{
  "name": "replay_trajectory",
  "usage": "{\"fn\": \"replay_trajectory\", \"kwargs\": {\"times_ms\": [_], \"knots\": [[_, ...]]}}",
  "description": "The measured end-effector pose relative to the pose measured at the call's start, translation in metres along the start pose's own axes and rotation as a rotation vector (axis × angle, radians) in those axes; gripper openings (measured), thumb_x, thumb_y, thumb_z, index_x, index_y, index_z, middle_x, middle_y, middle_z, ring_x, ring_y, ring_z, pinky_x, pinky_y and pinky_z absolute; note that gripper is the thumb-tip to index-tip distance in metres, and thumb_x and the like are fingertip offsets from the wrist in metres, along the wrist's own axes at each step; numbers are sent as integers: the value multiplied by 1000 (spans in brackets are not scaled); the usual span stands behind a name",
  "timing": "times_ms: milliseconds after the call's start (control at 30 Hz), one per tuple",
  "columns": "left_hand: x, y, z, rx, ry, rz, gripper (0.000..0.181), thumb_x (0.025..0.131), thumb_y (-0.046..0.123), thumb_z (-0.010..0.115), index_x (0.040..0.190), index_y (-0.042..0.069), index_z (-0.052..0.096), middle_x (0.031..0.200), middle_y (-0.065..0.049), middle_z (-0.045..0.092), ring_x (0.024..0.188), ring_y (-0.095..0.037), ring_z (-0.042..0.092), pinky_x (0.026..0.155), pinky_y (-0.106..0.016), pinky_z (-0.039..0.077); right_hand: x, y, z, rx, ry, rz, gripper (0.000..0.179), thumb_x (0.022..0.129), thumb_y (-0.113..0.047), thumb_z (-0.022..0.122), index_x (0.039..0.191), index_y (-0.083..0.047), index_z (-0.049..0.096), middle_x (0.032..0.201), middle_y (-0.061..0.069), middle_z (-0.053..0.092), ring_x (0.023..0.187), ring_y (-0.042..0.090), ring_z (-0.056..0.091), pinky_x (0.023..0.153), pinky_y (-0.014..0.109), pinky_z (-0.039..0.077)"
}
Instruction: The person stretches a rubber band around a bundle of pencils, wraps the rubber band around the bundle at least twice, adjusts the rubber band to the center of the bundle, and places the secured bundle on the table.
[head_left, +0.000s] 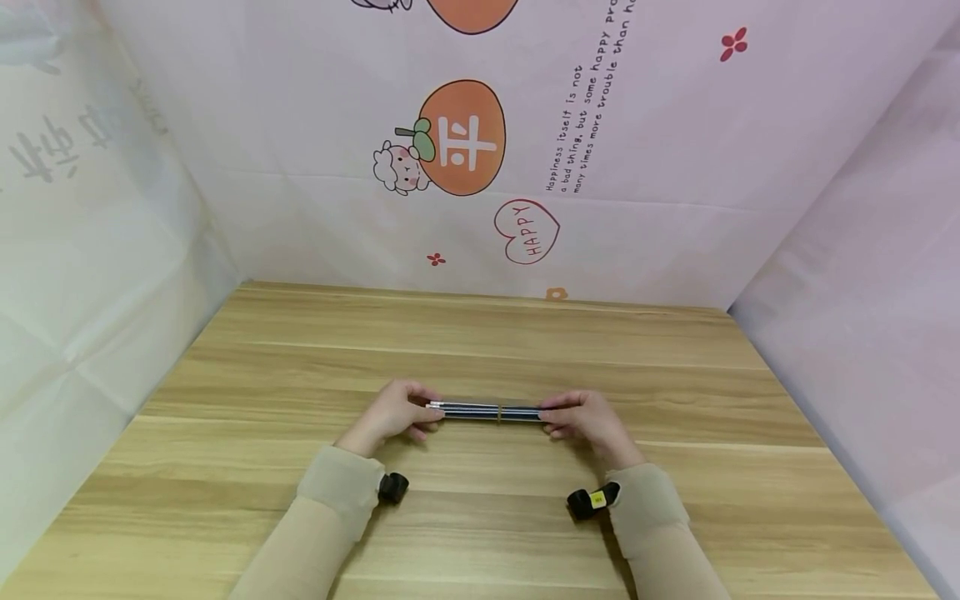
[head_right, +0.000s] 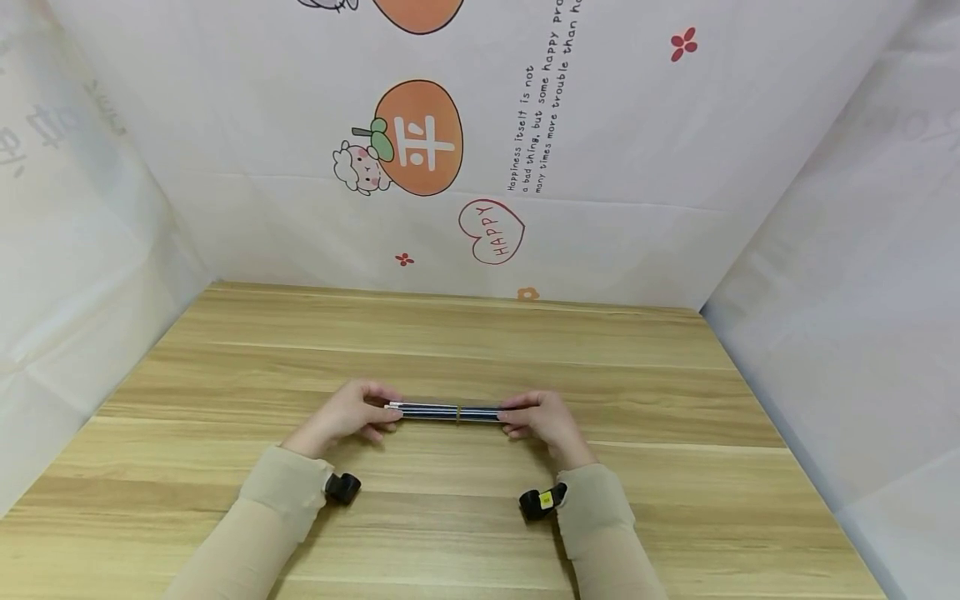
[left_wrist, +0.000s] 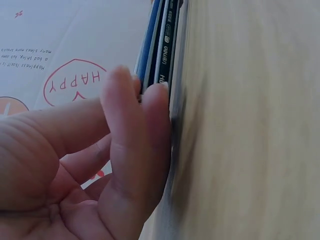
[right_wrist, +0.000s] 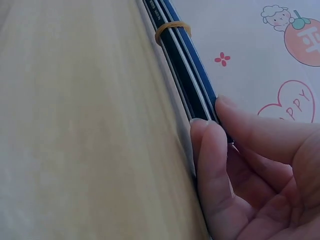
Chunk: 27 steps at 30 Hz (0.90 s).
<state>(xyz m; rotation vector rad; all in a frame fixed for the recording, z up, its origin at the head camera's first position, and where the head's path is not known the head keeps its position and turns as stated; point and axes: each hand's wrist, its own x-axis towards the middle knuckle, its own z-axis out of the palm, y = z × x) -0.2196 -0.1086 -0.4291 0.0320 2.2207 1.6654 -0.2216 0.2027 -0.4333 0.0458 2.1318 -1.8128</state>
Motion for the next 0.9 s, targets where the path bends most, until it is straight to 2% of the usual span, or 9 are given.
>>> {"fn": "replay_trajectory", "kwargs": {"times_ms": [400, 800, 900], "knots": [[2, -1, 1, -16, -9, -2, 31, 90, -4, 68, 120, -10, 62, 101, -21, 67, 69, -15, 67, 58, -31, 58, 0, 1, -3, -3, 2, 7, 32, 87, 3, 70, 115, 17, 62, 87, 7, 74, 66, 10, 68, 63, 24, 57], [-1, -3, -11, -20, -11, -17, 38, 91, 2, 69, 126, -8, 59, 114, -21, 65, 73, -16, 69, 62, -34, 59, 3, -5, -14, -21, 4, 8, 40, 90, -5, 70, 123, 16, 59, 86, 2, 73, 68, 9, 67, 64, 22, 56], [-1, -2, -16, 5, -13, -16, 41, 92, 6, 69, 128, -9, 57, 115, -22, 65, 76, -17, 69, 64, -34, 59, 1, -9, -16, -34, 18, -5, 40, 93, -7, 67, 125, 16, 58, 95, 7, 74, 73, 10, 68, 68, 23, 56]]}}
